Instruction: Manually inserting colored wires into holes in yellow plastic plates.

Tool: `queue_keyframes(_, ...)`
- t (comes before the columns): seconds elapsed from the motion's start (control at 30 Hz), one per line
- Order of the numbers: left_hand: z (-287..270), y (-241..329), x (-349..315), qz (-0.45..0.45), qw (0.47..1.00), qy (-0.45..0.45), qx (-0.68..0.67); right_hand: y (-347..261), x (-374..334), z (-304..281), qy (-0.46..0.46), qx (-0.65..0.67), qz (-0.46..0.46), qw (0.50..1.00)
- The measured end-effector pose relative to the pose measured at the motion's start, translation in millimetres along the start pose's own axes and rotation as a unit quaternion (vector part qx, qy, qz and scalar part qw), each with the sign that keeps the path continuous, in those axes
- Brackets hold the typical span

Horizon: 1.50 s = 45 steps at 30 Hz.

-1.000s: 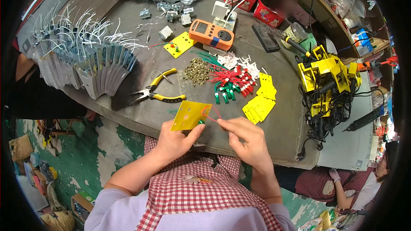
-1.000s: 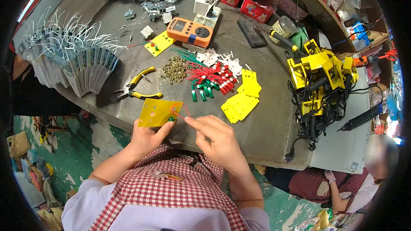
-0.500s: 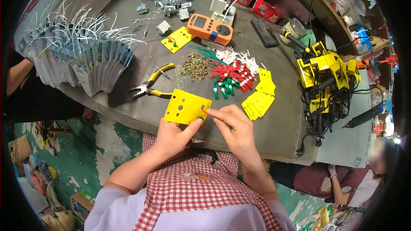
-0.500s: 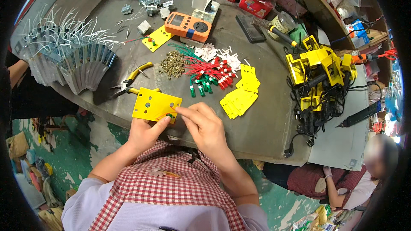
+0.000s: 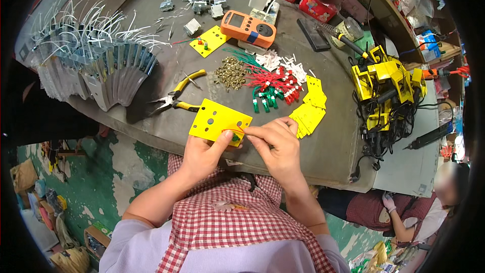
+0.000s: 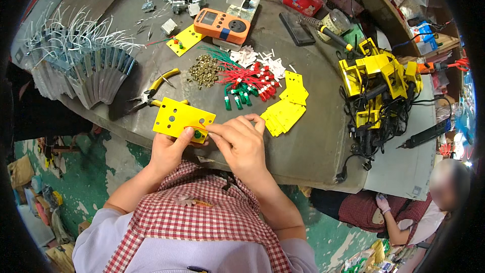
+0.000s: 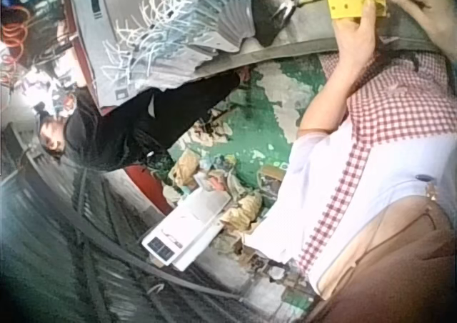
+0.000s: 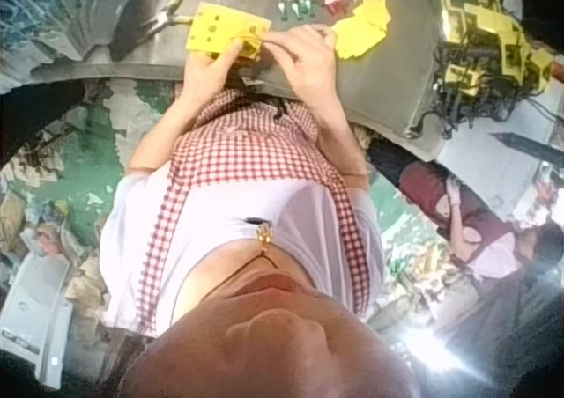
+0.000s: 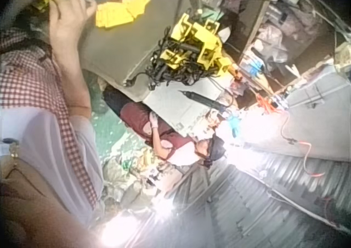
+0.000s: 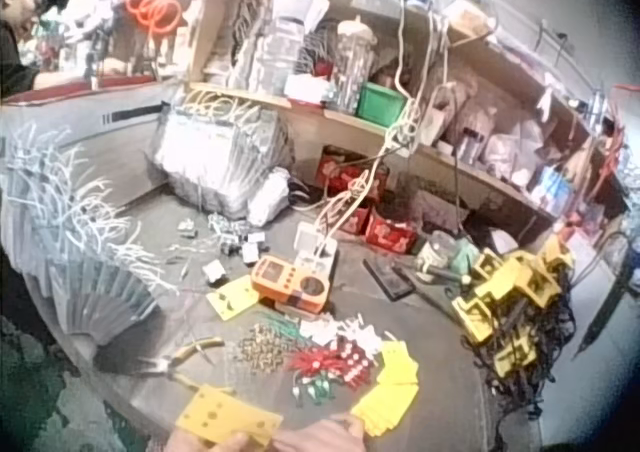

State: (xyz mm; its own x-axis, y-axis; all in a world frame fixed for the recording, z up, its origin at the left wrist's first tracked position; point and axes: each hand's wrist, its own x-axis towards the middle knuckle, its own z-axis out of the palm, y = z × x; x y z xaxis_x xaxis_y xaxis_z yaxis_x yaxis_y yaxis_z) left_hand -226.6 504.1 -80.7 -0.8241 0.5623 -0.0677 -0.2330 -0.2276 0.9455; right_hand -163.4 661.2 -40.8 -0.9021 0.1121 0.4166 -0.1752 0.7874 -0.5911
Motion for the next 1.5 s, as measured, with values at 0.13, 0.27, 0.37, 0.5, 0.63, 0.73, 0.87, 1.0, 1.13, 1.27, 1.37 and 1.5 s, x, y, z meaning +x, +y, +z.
queue_keyframes(0.13,2,3,1,-0.017,0.999,0.006,-0.040,0,-1,-1,0.049,0.026,0.035,0.998)
queue_keyframes(0.27,2,5,0,-0.034,0.998,0.025,-0.050,0,0,0,0.077,-0.008,0.043,0.996)
queue_keyframes(0.37,4,4,-1,0.004,0.999,0.043,-0.015,-2,0,-1,0.088,-0.037,0.033,0.995)
queue_keyframes(0.5,0,-3,0,0.136,0.967,0.075,0.202,-5,0,-3,0.070,-0.073,0.021,0.995)
queue_keyframes(0.63,3,6,-1,0.206,0.921,0.030,0.329,-3,0,1,0.051,-0.040,-0.006,0.998)
queue_keyframes(0.73,6,3,-6,0.196,0.925,0.014,0.326,-5,0,6,0.029,-0.034,-0.028,0.999)
queue_keyframes(0.87,7,2,-6,0.146,0.947,0.004,0.288,-16,3,-5,-0.061,0.189,0.180,0.963)
queue_keyframes(1.0,3,10,-2,-0.032,0.999,0.004,0.013,1,-6,-11,-0.091,0.301,0.126,0.941)
queue_keyframes(1.13,5,6,-2,-0.009,0.996,-0.021,0.083,-4,-3,-9,-0.047,0.133,0.085,0.986)
queue_keyframes(1.27,8,4,-6,0.013,0.984,-0.023,0.175,-10,-6,5,0.019,0.032,0.072,0.997)
queue_keyframes(1.37,8,9,-5,0.017,0.979,-0.046,0.199,-4,-6,8,0.011,-0.005,0.040,0.999)
queue_keyframes(1.5,2,3,-4,-0.014,0.985,-0.053,0.164,-6,-5,-2,-0.028,0.202,0.167,0.965)
